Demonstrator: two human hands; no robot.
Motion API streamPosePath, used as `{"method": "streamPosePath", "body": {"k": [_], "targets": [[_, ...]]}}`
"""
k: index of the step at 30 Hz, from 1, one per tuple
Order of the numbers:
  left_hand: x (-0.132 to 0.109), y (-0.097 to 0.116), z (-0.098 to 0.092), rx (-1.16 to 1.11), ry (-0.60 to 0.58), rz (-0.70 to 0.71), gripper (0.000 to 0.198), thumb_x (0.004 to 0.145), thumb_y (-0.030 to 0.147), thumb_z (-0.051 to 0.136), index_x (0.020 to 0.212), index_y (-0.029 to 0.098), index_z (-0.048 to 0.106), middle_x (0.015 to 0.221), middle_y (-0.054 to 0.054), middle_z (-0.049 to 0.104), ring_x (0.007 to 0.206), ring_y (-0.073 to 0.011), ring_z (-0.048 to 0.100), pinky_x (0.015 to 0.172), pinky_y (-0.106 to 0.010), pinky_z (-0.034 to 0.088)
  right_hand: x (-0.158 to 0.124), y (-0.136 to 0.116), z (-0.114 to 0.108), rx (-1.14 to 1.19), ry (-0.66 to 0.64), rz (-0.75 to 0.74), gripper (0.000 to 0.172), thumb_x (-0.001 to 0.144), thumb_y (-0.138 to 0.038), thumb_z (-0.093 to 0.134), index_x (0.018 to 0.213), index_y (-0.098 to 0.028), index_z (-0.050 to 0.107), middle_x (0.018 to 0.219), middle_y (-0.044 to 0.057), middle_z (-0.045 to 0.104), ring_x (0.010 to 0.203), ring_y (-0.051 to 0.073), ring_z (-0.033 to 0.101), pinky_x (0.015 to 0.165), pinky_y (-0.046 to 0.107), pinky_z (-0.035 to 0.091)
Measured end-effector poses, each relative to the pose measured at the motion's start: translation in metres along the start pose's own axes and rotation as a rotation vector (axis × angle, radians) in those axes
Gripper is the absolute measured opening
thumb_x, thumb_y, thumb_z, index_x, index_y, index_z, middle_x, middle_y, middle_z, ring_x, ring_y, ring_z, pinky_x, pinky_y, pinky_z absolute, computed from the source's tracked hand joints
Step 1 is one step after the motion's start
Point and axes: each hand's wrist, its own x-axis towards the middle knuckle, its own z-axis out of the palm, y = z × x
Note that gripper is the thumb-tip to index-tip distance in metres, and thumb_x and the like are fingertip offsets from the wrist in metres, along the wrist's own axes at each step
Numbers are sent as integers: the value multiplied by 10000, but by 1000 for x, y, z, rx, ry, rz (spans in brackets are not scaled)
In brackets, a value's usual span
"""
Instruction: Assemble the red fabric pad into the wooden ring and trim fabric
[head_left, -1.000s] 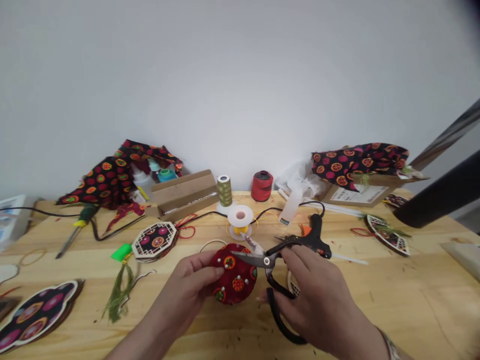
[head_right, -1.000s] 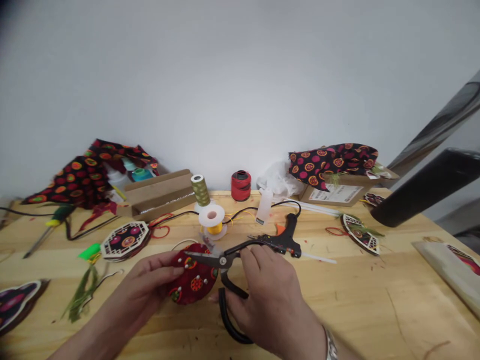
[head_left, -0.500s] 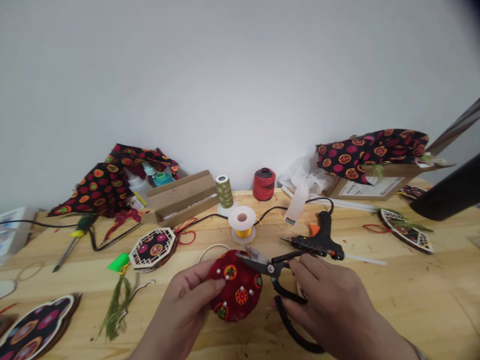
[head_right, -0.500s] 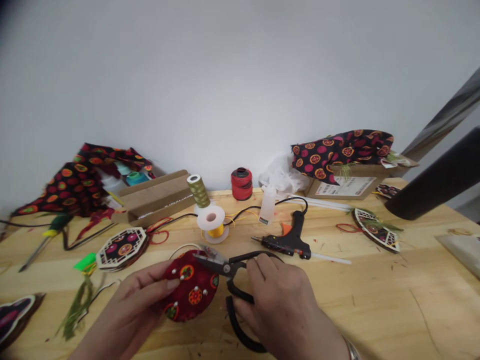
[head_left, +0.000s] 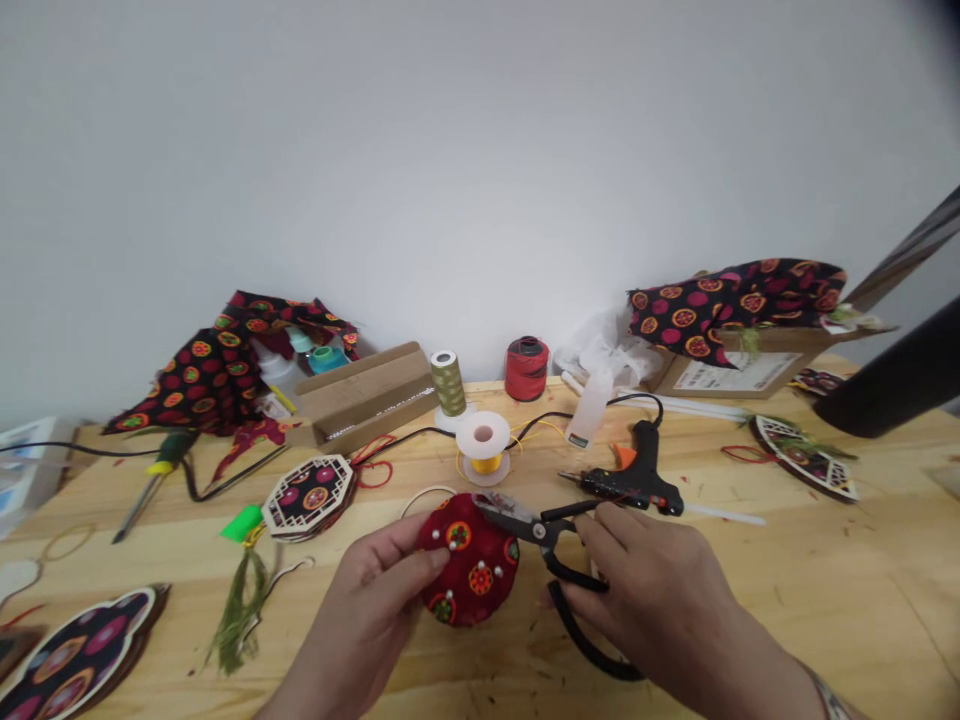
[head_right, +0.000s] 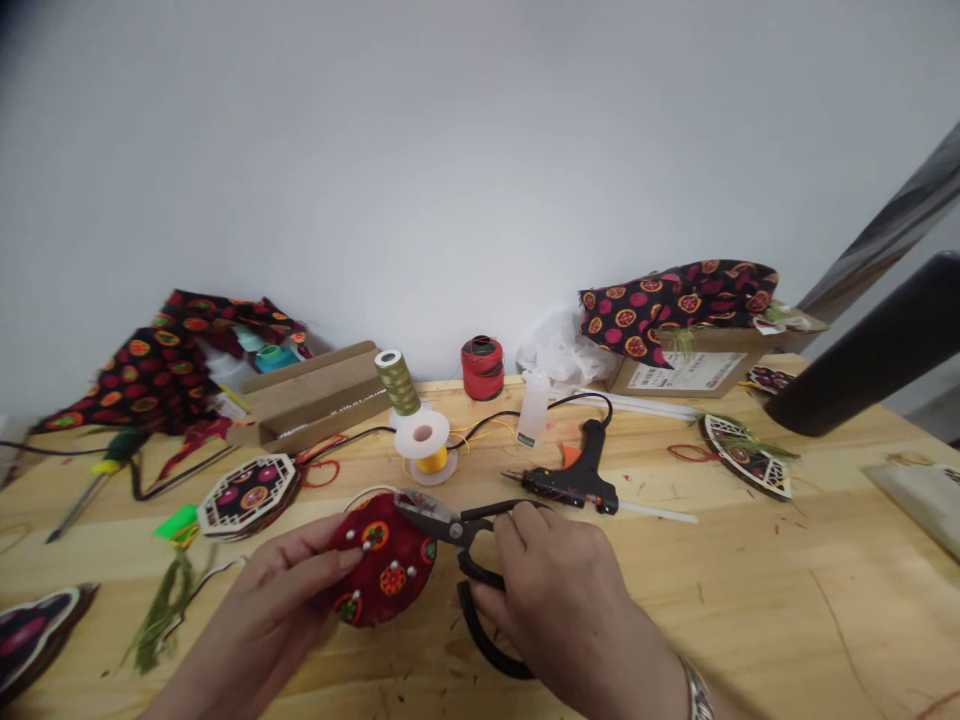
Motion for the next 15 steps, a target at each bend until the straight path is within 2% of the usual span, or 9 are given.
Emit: {"method": "streamPosePath", "body": {"k": [9,15], "targets": [[1,1,1,-3,-20,1,343,630,254,839,955,159,785,846,-117,781,727,-207,709,665,-255,556,0,2,1,-10,-53,-2,146,703,-271,713,715,-204,583,643,1,597,539,196,581,470,311,336],[-1,1,1,3,-3,3,316,632,237,832,937,164,788,840,-111,780,728,-199,706,669,-249,551,1,1,1,-33,-47,-11,226,658,-304,780,697,-205,580,632,-2,601,512,184,567,462,304,337]]}}
